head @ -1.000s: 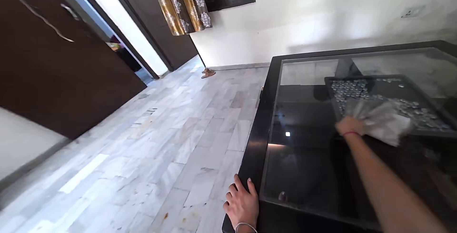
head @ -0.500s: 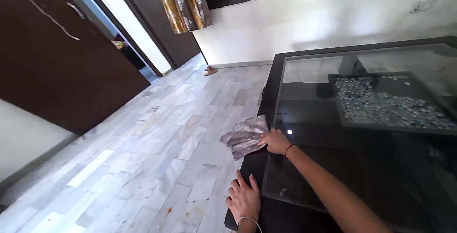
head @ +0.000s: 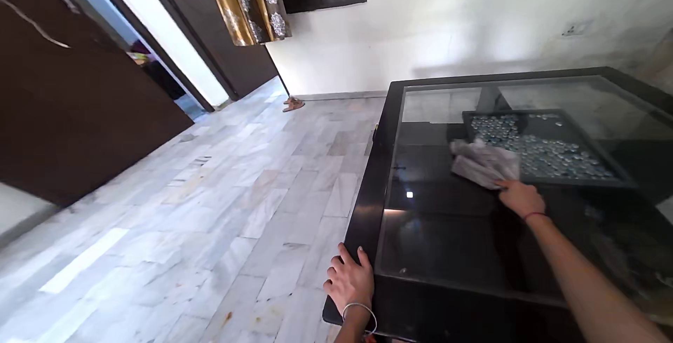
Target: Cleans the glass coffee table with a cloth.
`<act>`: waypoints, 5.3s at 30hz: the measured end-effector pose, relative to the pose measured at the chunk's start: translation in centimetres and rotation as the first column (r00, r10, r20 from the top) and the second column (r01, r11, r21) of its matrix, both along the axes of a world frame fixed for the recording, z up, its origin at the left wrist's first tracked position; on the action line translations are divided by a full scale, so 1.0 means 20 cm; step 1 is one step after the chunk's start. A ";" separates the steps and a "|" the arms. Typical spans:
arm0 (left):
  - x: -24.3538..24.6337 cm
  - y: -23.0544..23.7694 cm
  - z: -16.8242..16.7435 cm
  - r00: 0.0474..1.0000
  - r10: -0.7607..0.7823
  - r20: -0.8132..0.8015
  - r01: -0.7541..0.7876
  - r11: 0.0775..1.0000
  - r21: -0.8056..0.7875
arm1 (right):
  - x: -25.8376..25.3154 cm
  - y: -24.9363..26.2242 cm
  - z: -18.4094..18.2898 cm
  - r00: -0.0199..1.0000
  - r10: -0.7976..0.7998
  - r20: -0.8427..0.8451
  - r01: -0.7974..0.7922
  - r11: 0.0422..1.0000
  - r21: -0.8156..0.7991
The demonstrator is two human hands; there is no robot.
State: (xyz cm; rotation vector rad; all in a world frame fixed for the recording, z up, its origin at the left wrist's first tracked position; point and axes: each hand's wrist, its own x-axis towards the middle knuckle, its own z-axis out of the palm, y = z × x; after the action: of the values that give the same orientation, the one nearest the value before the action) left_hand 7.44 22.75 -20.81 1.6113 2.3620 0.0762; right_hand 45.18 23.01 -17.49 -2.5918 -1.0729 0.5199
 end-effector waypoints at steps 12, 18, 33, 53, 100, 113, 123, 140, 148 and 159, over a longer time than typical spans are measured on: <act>-0.01 0.01 0.00 0.999 -0.012 0.042 0.012 1.000 0.006 | -0.23 -0.26 0.07 0.964 -0.258 0.059 0.264 0.953 -0.148; -0.01 0.01 -0.01 1.000 -0.013 0.026 0.013 1.000 0.002 | -0.50 0.11 0.08 0.998 -0.046 0.029 0.050 0.989 -0.143; 0.00 0.00 0.00 1.000 -0.012 -0.003 0.012 1.000 -0.012 | -1.20 0.36 0.04 0.631 0.772 -0.073 -0.775 0.631 -0.031; -0.01 -0.01 0.01 0.999 -0.024 0.031 0.023 0.999 0.031 | -0.20 -0.62 0.05 0.957 -0.290 0.013 0.290 0.957 0.008; -0.16 0.09 0.17 0.928 -0.112 0.355 0.225 0.929 -0.293 | -0.85 -0.93 0.23 0.987 -0.083 -0.141 0.041 0.961 -0.274; -0.13 0.08 0.17 0.962 -0.152 0.228 0.222 0.921 -0.320 | -1.14 -0.68 0.11 0.596 0.781 -0.185 -0.797 0.603 -0.023; -0.16 0.10 0.18 0.935 -0.096 0.343 0.210 0.926 -0.313 | -0.49 -0.74 0.19 0.960 0.218 -0.177 -0.256 0.940 -0.225; -0.14 0.09 0.20 0.927 -0.069 0.368 0.195 0.928 -0.319 | -0.74 -0.69 0.24 0.970 0.201 -0.138 -0.236 0.915 -0.327; -0.15 0.10 0.19 0.932 -0.087 0.353 0.208 0.925 -0.319 | -1.12 -0.66 0.12 0.639 0.754 -0.156 -0.768 0.637 -0.068; -0.15 0.09 0.18 0.913 -0.041 0.405 0.167 0.945 -0.281 | -0.79 -0.60 0.17 0.847 0.511 -0.148 -0.529 0.838 -0.136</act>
State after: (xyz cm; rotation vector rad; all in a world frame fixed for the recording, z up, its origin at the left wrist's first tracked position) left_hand 4.49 24.64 -17.26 1.4124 1.8699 0.0042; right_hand 29.41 10.97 -14.13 -2.3483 -1.7784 0.8966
